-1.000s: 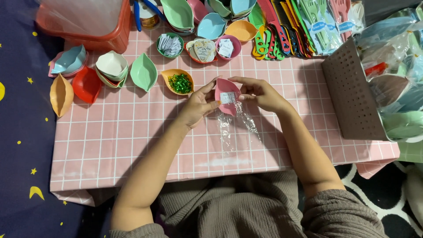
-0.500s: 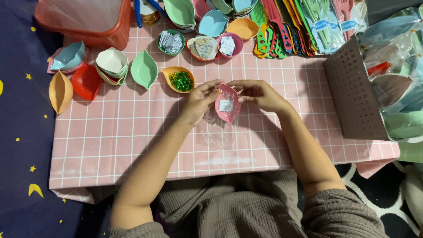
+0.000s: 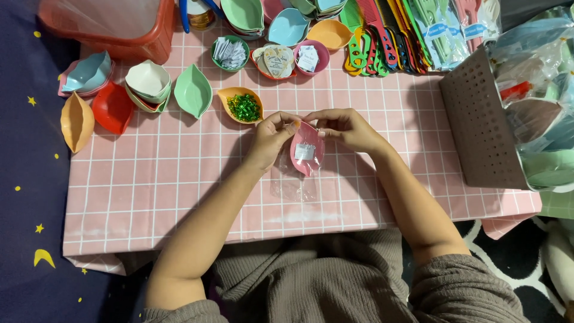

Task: Assembling sunflower components by placing leaf-shaped cutouts and green sequins into small plastic bags.

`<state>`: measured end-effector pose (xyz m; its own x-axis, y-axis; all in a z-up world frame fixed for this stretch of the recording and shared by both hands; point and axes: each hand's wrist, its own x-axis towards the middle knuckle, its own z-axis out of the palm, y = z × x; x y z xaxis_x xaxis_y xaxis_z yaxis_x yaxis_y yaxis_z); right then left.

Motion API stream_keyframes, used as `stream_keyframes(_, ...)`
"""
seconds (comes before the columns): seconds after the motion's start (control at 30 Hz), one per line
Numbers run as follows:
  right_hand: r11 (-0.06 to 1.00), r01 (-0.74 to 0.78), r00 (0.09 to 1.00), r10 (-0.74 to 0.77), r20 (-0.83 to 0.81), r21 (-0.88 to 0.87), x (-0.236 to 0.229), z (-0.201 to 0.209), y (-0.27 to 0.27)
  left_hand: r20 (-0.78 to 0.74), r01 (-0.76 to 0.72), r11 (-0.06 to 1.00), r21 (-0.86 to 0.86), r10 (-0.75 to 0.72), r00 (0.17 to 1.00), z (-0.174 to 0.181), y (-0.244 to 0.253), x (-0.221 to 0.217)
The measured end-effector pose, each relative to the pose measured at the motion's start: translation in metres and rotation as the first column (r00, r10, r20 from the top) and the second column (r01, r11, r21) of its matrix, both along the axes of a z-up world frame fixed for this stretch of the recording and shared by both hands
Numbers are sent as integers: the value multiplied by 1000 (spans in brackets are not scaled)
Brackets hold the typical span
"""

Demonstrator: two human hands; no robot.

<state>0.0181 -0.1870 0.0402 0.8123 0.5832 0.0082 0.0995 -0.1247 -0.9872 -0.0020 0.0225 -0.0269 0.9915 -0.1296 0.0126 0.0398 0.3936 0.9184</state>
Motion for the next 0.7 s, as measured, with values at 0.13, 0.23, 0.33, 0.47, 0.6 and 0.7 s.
stream_keyframes(0.13, 997, -78, 997, 78, 8, -25, -2, 4, 0, 30, -40, 999, 1, 40, 999, -13, -2, 5)
stream_keyframes(0.23, 993, -112, 994, 112, 0, -27, -4, 9, 1, 81, -74, 997, 26, 72, 994, -11, -5, 3)
stream_keyframes(0.33, 992, -112, 993, 113, 17, -57, -2, 3, -1, 93, -94, 996, -8, 95, 991, 1, -10, -4)
stream_keyframes(0.47, 995, -90, 996, 89, -22, -36, 1, -8, -2, 98, -116, 992, 57, 110, 989, 13, -13, -9)
stream_keyframes(0.6, 997, -60, 998, 60, -1, -45, 5, -16, -1, 108, -115, 991, 74, 107, 988, 30, -8, -12)
stream_keyframes(0.7, 998, -5, 1000, 7, 27, -60, 7, -3, -2, 89, -100, 995, 8, 99, 991, 3, -10, -4)
